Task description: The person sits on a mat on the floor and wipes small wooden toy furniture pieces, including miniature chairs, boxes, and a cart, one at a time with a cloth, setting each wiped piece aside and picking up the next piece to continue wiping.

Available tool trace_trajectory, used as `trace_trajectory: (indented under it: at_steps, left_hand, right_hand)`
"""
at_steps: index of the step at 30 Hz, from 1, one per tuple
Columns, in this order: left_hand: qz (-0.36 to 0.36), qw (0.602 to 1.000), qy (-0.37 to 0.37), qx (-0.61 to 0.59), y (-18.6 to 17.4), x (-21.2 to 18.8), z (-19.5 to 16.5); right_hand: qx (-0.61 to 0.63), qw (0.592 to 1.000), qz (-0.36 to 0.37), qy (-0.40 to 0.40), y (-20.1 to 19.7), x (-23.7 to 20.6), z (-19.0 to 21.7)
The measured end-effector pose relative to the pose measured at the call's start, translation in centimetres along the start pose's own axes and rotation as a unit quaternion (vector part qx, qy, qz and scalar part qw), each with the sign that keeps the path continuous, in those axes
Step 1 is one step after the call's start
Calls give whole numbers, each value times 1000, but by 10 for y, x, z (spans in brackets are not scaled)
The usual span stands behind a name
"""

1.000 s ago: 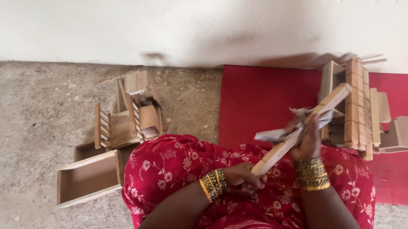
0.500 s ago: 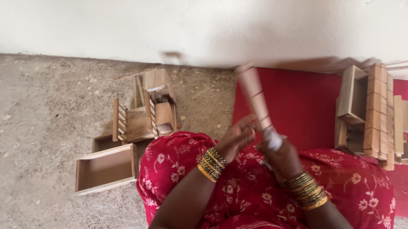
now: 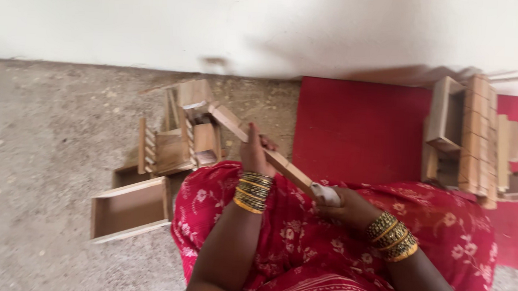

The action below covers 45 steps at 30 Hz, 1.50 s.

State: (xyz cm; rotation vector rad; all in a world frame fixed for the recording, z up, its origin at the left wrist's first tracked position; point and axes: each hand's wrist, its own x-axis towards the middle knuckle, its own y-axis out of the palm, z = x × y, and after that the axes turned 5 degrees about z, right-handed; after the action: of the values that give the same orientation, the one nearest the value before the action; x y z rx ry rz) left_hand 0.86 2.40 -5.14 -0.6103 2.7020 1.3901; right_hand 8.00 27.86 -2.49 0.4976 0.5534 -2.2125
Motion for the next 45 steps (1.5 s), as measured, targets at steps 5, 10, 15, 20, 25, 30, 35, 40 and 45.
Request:
trace_trajectory:
  at_steps: [5,10,15,20,25,30,35,40,45]
  left_hand:
    - [-13,999,24,28,-7,8,-25]
    - [31,992,118,-18,-13,14,-59]
    - [-54,985,162,-34,-8,12,-72]
    - [-67,992,101,-24,-7,11,-68]
    - [-96,993,74,8,-9,13,-59]
    - [-93,994,58,14,-15,17,-54]
    - [-79,995,52,23,-23,22,-50]
    - [-68,995,58,34,-25,22,-47]
    - [-70,996,46,28,-25,21,-46]
  right_hand:
    - [64,994,77,-40,-12,-9,-12]
    - [62,993,96,26,-35,-24,-21]
    - [48,997,-63,-20,-64,-47,-36]
    - [75,897,-435,-1,-94,-65,-49]
    - [21,792,-608,38,-115,-83,-67]
    - [-35,778,-617,109,-133,-88,-86]
    - [-5,792,-596,133,-145,-84,-97]
    - [-1,801,-564,201,-162,-79,-95]
    - [-102,791,-567,207,-158,-73,-84]
